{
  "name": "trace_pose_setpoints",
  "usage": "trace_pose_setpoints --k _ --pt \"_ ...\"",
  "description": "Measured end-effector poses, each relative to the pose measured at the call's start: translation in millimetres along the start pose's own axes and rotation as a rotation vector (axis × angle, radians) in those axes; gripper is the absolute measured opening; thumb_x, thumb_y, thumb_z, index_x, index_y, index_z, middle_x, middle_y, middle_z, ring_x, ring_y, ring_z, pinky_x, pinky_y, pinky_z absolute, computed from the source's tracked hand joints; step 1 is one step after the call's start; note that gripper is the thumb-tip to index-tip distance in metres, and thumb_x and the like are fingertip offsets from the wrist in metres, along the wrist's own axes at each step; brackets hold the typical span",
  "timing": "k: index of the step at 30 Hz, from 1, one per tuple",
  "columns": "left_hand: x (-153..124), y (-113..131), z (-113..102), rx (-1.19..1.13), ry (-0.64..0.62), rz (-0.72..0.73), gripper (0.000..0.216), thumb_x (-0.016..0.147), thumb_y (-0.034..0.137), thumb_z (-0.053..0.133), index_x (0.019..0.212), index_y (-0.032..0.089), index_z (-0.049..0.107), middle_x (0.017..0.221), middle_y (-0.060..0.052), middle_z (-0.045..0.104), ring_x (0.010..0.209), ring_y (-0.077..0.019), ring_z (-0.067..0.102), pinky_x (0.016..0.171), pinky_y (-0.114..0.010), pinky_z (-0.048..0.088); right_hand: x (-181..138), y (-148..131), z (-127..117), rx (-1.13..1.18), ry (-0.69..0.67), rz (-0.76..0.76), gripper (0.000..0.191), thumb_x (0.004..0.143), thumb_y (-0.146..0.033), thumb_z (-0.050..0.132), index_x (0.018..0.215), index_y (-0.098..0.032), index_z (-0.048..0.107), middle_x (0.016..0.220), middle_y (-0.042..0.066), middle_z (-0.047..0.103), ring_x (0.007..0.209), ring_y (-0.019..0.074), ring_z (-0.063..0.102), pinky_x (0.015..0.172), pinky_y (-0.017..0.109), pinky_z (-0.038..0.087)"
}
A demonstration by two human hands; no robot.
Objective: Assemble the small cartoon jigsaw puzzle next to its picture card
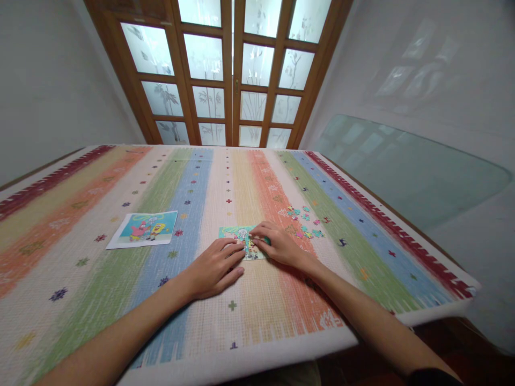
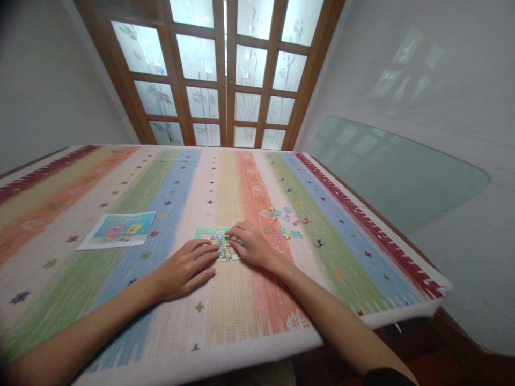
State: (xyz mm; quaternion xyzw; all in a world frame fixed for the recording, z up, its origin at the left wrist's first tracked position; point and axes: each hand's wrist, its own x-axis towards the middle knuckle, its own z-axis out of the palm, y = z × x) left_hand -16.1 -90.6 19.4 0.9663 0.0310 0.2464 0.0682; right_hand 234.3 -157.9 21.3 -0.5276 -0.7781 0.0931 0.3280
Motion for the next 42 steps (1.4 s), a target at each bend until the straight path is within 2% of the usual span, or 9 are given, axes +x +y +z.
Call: trace_pose_setpoints --k 6,14,24,28,32,35,37,39,42 --pt "1 1 -1 -0.001 -0.014 -0.003 0.029 0.105 0.030 0.048 0.125 0.014 0.063 0.129 -0.014 0.068 0.124 -0.0299 0.057 0.105 -0.049 0.048 0 -2 -4 -0.038 -0.042 -0.032 0.008 0.094 -0.021 0.069 0.092 -0.020 0.077 0.097 0.008 0.075 0.096 0.0236 0.064 0.091 0.041 0.050" --pt "0 1 2 -0.009 0.005 -0.004 0.031 0.106 0.031 0.046 0.130 0.017 0.061 0.129 -0.013 0.068 0.124 -0.0291 0.057 0.106 -0.050 0.048 1 -1 -5 -0.109 -0.080 -0.118 0.021 0.101 -0.027 0.062 0.094 -0.021 0.080 0.102 0.009 0.077 0.093 0.0238 0.063 0.091 0.044 0.048" --pt "1 1 -1 -0.002 -0.010 -0.006 0.031 0.106 0.031 0.047 0.128 0.016 0.062 0.127 -0.014 0.068 0.123 -0.0297 0.057 0.104 -0.050 0.049 0 -3 -2 -0.171 -0.088 -0.121 0.019 0.102 -0.025 0.060 0.099 -0.018 0.077 0.104 0.011 0.073 0.096 0.0250 0.060 0.092 0.044 0.048" --pt "1 1 0 -0.005 0.007 0.002 0.032 0.106 0.031 0.046 0.130 0.017 0.061 0.129 -0.013 0.068 0.124 -0.0294 0.057 0.105 -0.050 0.048 0 -4 -7 -0.130 -0.084 -0.090 0.017 0.100 -0.026 0.061 0.101 -0.021 0.077 0.107 0.010 0.072 0.102 0.0252 0.061 0.096 0.045 0.047" --pt "0 0 0 -0.002 0.015 0.008 0.031 0.106 0.031 0.046 0.130 0.017 0.061 0.128 -0.013 0.068 0.124 -0.0291 0.057 0.104 -0.050 0.049 3 7 -28 -0.086 -0.019 -0.036 0.017 0.098 -0.022 0.061 0.102 -0.023 0.078 0.106 0.009 0.073 0.099 0.0243 0.062 0.092 0.043 0.048" --pt "0 0 0 0.004 0.011 0.015 0.030 0.106 0.029 0.046 0.130 0.017 0.060 0.129 -0.012 0.068 0.124 -0.0289 0.058 0.104 -0.050 0.050 2 25 -56 -0.115 0.094 0.039 0.020 0.093 -0.016 0.060 0.093 -0.023 0.078 0.098 0.008 0.075 0.095 0.0248 0.065 0.090 0.043 0.047" --pt "0 0 0 0.013 0.003 0.019 0.030 0.106 0.028 0.047 0.130 0.017 0.059 0.129 -0.013 0.068 0.124 -0.0292 0.058 0.104 -0.050 0.050 -3 38 -77 -0.146 0.118 0.119 0.021 0.091 -0.017 0.058 0.090 -0.023 0.078 0.094 0.007 0.076 0.090 0.0237 0.065 0.087 0.039 0.048" --pt "0 -1 0 0.015 -0.005 0.018 0.029 0.106 0.028 0.047 0.130 0.016 0.059 0.129 -0.013 0.067 0.125 -0.0294 0.058 0.105 -0.051 0.050 -9 51 -97 -0.174 0.088 0.215 0.021 0.089 -0.019 0.058 0.089 -0.022 0.079 0.086 0.007 0.076 0.078 0.0206 0.064 0.078 0.035 0.048" --pt "0 -1 0 0.008 -0.008 0.016 0.029 0.106 0.028 0.048 0.130 0.016 0.058 0.129 -0.013 0.067 0.125 -0.0292 0.058 0.105 -0.051 0.050 -21 66 -119 -0.194 -0.047 0.300 0.019 0.087 -0.026 0.061 0.089 -0.022 0.080 0.083 0.005 0.076 0.069 0.0179 0.061 0.070 0.031 0.046"
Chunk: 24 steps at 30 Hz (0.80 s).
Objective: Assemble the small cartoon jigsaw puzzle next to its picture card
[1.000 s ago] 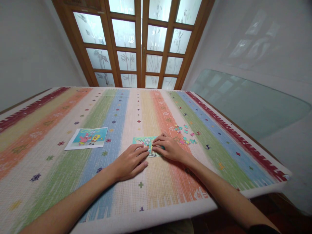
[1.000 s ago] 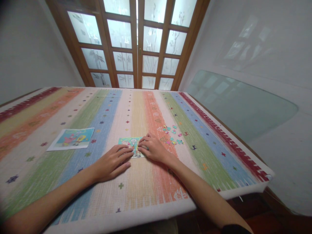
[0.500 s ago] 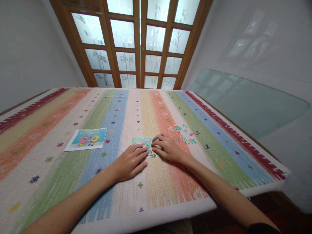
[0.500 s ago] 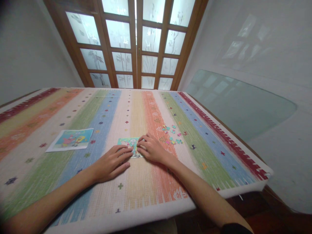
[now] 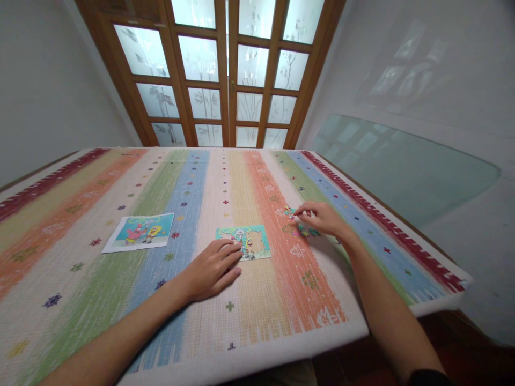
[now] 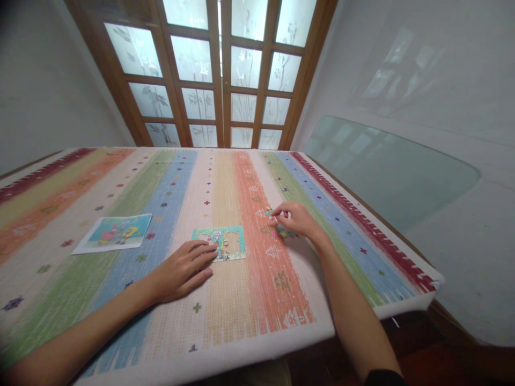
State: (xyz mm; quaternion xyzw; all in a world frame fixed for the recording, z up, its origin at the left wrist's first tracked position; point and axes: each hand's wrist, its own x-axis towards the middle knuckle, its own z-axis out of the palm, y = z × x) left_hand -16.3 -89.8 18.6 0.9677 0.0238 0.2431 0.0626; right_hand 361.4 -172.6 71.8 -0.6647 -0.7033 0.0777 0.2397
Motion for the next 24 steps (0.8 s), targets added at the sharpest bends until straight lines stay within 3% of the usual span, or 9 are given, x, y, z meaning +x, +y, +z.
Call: trace_pose_setpoints --k 8,17,21,24 --pt "0 0 -2 0.016 0.002 0.008 0.028 0.106 0.029 0.046 0.128 0.015 0.059 0.128 -0.013 0.067 0.123 -0.0296 0.058 0.103 -0.050 0.051 -10 21 -9 0.011 -0.383 0.062 0.017 0.079 -0.037 0.073 0.075 -0.021 0.074 0.072 0.004 0.071 0.065 0.0175 0.061 0.063 0.029 0.043" --pt "0 -1 0 -0.007 0.004 -0.002 0.030 0.107 0.031 0.045 0.130 0.017 0.059 0.129 -0.012 0.067 0.125 -0.0287 0.057 0.104 -0.050 0.051 -10 18 -8 0.010 -0.400 0.191 0.021 0.073 -0.039 0.078 0.075 -0.019 0.072 0.070 0.004 0.070 0.065 0.0172 0.059 0.063 0.029 0.040" --pt "0 -1 -1 0.002 -0.002 0.004 0.029 0.106 0.029 0.046 0.129 0.016 0.058 0.129 -0.013 0.067 0.124 -0.0287 0.057 0.105 -0.050 0.050 -9 11 -10 0.148 -0.388 0.168 0.033 0.082 -0.050 0.071 0.076 -0.018 0.073 0.069 0.005 0.071 0.063 0.0164 0.058 0.062 0.029 0.041" --pt "0 0 -1 0.006 -0.003 0.006 0.029 0.106 0.029 0.046 0.129 0.015 0.058 0.128 -0.013 0.067 0.124 -0.0290 0.057 0.104 -0.050 0.051 -7 0 -8 0.336 -0.325 0.126 0.039 0.086 -0.056 0.069 0.087 -0.017 0.074 0.076 0.007 0.074 0.063 0.0155 0.060 0.060 0.028 0.043"
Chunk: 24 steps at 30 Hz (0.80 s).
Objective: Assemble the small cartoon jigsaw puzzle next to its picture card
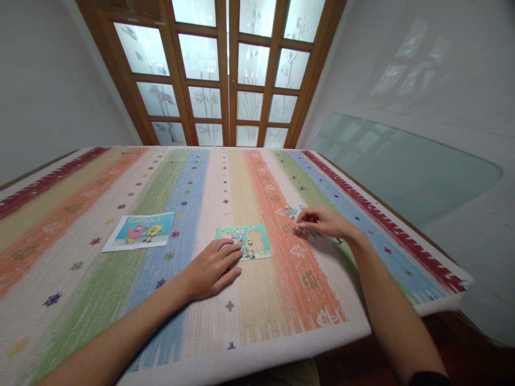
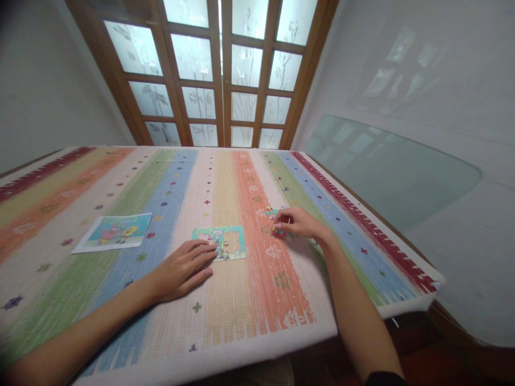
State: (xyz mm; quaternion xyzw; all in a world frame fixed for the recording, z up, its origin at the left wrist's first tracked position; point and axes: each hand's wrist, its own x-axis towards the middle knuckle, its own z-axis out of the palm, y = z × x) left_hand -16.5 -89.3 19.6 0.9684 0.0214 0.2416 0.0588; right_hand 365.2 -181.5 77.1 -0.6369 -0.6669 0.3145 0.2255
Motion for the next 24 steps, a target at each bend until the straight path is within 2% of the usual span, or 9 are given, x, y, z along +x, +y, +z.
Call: trace_pose_setpoints --k 3,10,14,20,24 --pt "0 0 0 -0.008 0.002 -0.008 0.029 0.106 0.030 0.046 0.129 0.017 0.059 0.128 -0.012 0.067 0.124 -0.0284 0.058 0.104 -0.049 0.051 5 -10 12 0.156 0.018 -0.043 0.041 0.086 -0.056 0.071 0.097 -0.017 0.076 0.081 0.006 0.075 0.064 0.0147 0.062 0.059 0.027 0.046" --pt "0 1 0 -0.021 0.008 -0.019 0.031 0.107 0.031 0.046 0.132 0.018 0.059 0.130 -0.012 0.067 0.125 -0.0279 0.057 0.105 -0.049 0.050 21 -24 53 0.342 0.000 -0.100 0.034 0.083 -0.050 0.078 0.096 -0.018 0.079 0.075 0.004 0.075 0.056 0.0129 0.060 0.054 0.027 0.047" --pt "0 1 1 -0.012 0.009 -0.020 0.031 0.107 0.030 0.046 0.130 0.017 0.060 0.130 -0.012 0.067 0.125 -0.0285 0.057 0.105 -0.050 0.050 28 -28 72 0.318 0.006 -0.134 0.030 0.084 -0.044 0.077 0.098 -0.018 0.081 0.073 0.005 0.075 0.058 0.0145 0.062 0.058 0.029 0.050" --pt "0 1 1 0.017 0.001 -0.003 0.030 0.107 0.030 0.045 0.126 0.013 0.061 0.129 -0.014 0.067 0.124 -0.0299 0.056 0.104 -0.050 0.051 33 -32 90 0.222 0.048 -0.229 0.016 0.089 -0.031 0.071 0.097 -0.024 0.082 0.094 0.006 0.080 0.080 0.0183 0.070 0.074 0.032 0.053" --pt "0 0 2 0.020 -0.006 -0.005 0.030 0.107 0.030 0.045 0.126 0.013 0.061 0.127 -0.014 0.068 0.124 -0.0301 0.057 0.104 -0.050 0.051 37 -34 100 0.099 0.112 -0.285 0.016 0.091 -0.022 0.068 0.097 -0.025 0.082 0.091 0.005 0.078 0.082 0.0183 0.068 0.077 0.033 0.051"
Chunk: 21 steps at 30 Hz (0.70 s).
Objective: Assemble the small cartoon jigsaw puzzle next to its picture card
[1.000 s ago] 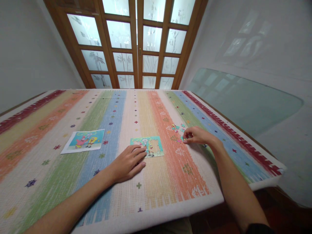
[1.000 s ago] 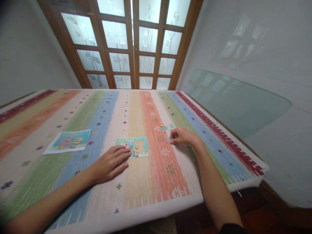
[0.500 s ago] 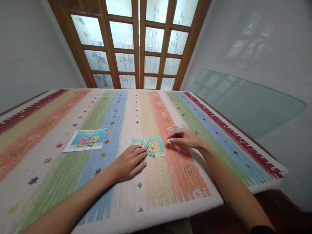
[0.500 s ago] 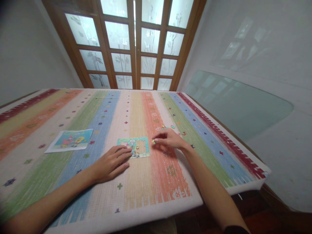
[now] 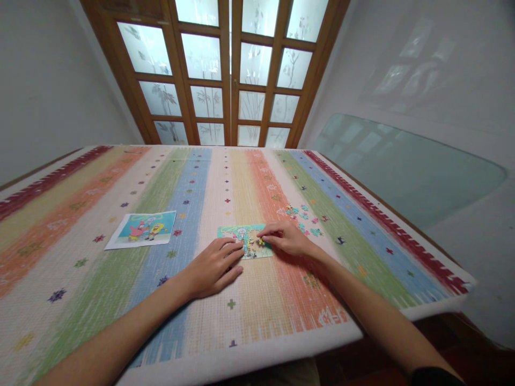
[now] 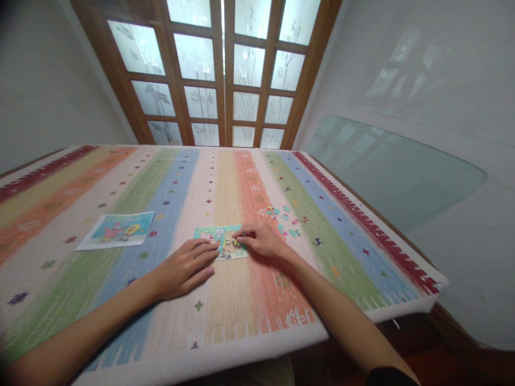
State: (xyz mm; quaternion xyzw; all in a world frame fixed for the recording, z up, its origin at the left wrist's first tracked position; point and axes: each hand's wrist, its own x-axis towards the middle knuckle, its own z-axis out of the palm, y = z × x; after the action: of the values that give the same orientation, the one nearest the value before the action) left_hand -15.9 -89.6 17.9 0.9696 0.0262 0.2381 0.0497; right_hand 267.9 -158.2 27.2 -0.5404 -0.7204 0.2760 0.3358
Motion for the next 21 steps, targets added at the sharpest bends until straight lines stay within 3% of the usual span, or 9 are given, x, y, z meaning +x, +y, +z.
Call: trace_pose_setpoints --k 13,21 --pt "0 1 -1 -0.027 -0.002 -0.021 0.031 0.107 0.032 0.045 0.129 0.017 0.061 0.130 -0.013 0.067 0.125 -0.0292 0.057 0.106 -0.050 0.049 7 3 20 -0.334 0.078 -0.251 0.019 0.098 -0.015 0.062 0.106 -0.020 0.079 0.092 0.009 0.074 0.090 0.0223 0.061 0.083 0.036 0.049" --pt "1 1 -1 -0.014 0.007 -0.007 0.031 0.107 0.031 0.046 0.129 0.015 0.060 0.129 -0.014 0.067 0.123 -0.0298 0.057 0.104 -0.051 0.050 7 1 19 -0.413 0.087 -0.289 0.022 0.102 -0.020 0.056 0.101 -0.022 0.078 0.093 0.009 0.070 0.089 0.0224 0.059 0.079 0.036 0.048"
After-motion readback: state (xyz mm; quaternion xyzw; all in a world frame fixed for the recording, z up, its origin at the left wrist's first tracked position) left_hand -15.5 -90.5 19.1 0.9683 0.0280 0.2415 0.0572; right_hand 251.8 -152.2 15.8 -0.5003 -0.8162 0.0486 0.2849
